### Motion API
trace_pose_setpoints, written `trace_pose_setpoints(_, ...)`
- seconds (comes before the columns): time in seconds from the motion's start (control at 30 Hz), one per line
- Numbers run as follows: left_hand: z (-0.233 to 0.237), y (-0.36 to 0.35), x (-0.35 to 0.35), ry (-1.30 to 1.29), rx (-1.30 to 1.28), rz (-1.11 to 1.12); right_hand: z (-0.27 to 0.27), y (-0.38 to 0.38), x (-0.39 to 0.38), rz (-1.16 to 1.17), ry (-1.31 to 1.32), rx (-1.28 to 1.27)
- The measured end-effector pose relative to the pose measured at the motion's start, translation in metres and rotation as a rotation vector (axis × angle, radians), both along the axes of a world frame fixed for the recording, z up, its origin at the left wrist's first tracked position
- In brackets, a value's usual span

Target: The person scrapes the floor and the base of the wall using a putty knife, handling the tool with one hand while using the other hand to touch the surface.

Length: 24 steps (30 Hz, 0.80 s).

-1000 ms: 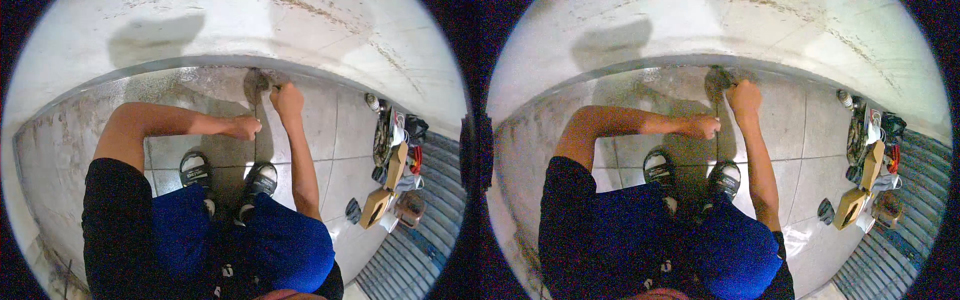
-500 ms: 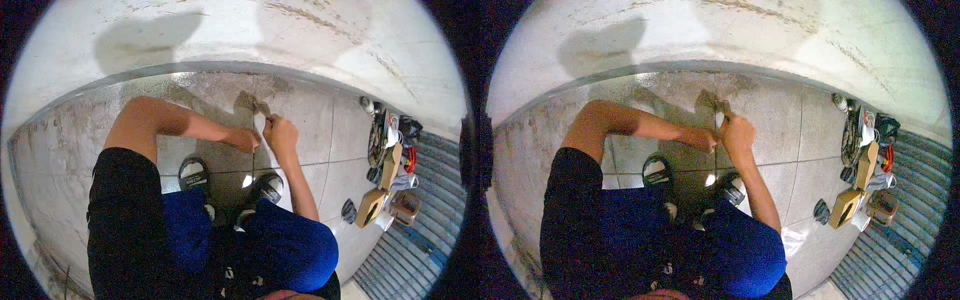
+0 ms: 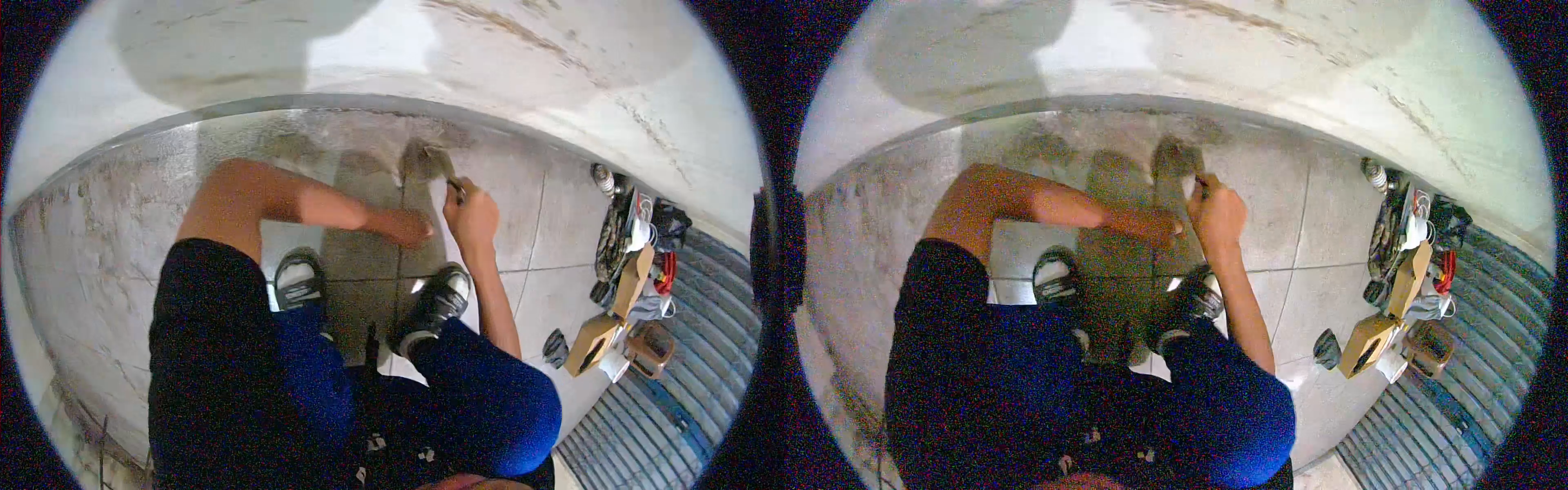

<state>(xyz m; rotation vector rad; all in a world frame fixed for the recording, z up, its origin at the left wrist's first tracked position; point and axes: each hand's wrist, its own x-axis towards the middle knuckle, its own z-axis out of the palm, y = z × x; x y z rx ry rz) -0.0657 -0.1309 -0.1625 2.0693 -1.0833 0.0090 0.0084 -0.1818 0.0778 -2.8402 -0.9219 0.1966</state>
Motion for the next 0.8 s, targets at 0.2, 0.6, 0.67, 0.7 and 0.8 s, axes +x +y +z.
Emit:
trace_pose_setpoints(0.2,0.073,0.045,0.014,0.453,-0.05,0.16,-0.001,-0.014,-0.002,-0.01,0.17,-0.118)
trace_pose_setpoints(0.6,0.162,0.071,-0.01,0.564,0.29,0.575,0.007,-0.014,0.028,0.069,0.273,0.006)
trace_pose_setpoints(0.67,0.129,0.066,-0.019,0.313,0.145,0.763,0.002,-0.013,0.033,0.078,0.239,0.017)
trace_pose_setpoints(0.7,0.137,0.056,-0.011,0.282,0.207,0.792,-0.002,-0.008,0.034,0.103,0.204,0.008)
trace_pose_setpoints(0.8,0.158,0.046,0.03,0.163,0.36,0.844,-0.005,-0.008,0.031,0.072,0.188,0.055)
